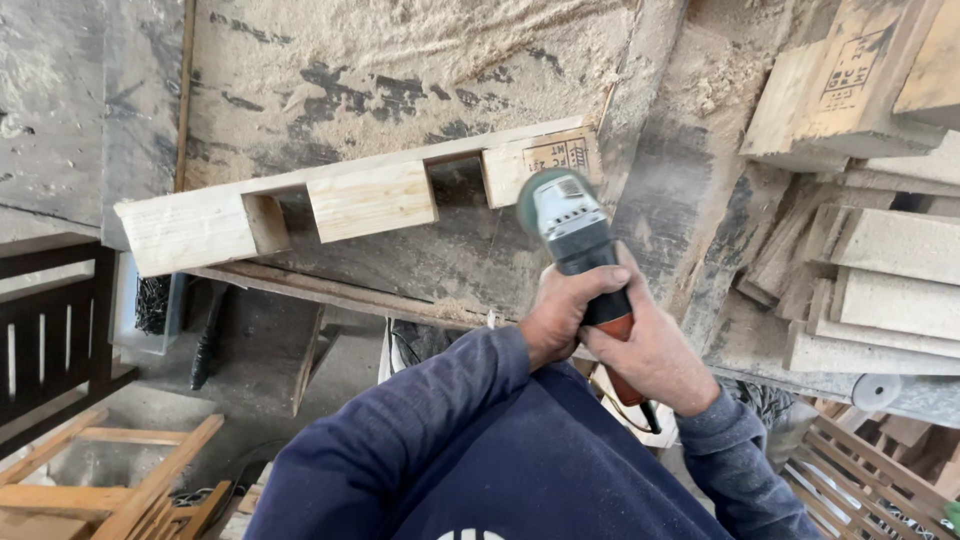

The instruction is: The person uses an angle grinder with a sanding disc to smooth the edges and surfaces of small wooden blocks. The person repositions the blocks multiple times to access different sides and continues sanding until the clip ends.

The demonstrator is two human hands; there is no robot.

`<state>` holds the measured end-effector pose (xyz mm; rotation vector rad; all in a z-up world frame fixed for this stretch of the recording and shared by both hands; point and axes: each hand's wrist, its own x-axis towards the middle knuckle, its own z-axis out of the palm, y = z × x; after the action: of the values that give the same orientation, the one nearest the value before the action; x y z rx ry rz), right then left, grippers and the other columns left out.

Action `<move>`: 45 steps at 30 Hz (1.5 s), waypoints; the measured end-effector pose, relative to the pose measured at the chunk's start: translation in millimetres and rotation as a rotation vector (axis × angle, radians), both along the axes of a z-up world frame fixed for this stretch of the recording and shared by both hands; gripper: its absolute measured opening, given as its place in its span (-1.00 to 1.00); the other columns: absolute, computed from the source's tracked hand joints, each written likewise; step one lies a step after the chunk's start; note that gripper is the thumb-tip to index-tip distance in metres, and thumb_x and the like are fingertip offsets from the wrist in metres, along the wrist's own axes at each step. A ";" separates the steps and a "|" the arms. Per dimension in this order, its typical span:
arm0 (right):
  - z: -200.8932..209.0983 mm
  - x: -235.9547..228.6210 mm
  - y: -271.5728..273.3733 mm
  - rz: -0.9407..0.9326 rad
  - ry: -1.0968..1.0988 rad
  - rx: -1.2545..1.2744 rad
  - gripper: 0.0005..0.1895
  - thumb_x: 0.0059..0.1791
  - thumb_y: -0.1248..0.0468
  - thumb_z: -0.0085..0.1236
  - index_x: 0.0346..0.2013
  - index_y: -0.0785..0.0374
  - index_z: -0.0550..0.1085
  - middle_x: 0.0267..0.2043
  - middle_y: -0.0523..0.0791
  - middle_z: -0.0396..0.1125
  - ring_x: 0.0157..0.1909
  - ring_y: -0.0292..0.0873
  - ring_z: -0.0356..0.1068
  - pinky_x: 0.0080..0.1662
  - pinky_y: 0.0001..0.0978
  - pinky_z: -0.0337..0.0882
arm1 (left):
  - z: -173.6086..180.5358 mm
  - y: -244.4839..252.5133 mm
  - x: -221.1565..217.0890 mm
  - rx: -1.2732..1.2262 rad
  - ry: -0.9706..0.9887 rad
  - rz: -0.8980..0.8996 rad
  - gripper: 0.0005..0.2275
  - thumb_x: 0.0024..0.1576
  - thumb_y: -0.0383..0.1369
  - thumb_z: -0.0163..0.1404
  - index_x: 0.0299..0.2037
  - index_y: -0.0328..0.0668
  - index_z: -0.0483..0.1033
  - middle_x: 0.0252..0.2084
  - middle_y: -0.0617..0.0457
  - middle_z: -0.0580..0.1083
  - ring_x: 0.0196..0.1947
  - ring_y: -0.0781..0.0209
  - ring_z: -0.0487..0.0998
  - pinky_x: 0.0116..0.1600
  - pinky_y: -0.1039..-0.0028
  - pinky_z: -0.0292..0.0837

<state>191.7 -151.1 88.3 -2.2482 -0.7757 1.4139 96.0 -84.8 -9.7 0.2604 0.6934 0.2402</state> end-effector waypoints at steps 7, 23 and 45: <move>-3.2 23.8 -21.1 -0.075 -0.107 -0.065 0.16 -0.17 0.21 0.23 0.56 0.09 -0.27 0.14 0.14 0.35 0.08 0.06 0.49 0.06 -0.15 0.49 | -20.5 -20.8 39.1 -0.008 -0.100 -0.076 -0.62 0.05 -0.32 0.23 0.03 -0.32 0.49 -0.11 -0.03 0.52 -0.13 0.20 0.58 0.01 0.30 0.57; 4.3 5.2 1.6 -0.006 -0.024 0.076 0.06 -0.21 0.20 0.27 0.50 0.16 -0.04 0.07 0.10 0.44 0.06 0.03 0.53 0.09 -0.17 0.50 | 10.6 11.3 1.1 0.000 -0.092 -0.007 -0.62 0.05 -0.31 0.24 -0.01 -0.33 0.43 -0.15 -0.06 0.49 -0.18 0.12 0.58 -0.02 0.24 0.62; 8.4 17.0 28.3 -0.044 -0.119 -0.192 0.15 -0.19 0.15 0.25 0.55 0.10 -0.21 0.13 0.17 0.37 0.10 0.15 0.50 0.09 -0.09 0.49 | -8.4 23.8 26.3 -0.158 -0.134 -0.111 -0.60 0.05 -0.32 0.24 0.03 -0.31 0.43 -0.11 -0.07 0.46 -0.09 0.14 0.55 0.04 0.21 0.57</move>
<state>208.7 -122.9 96.7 -2.4984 -0.6465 1.3974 122.2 -60.9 -18.1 0.1302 0.5596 0.0958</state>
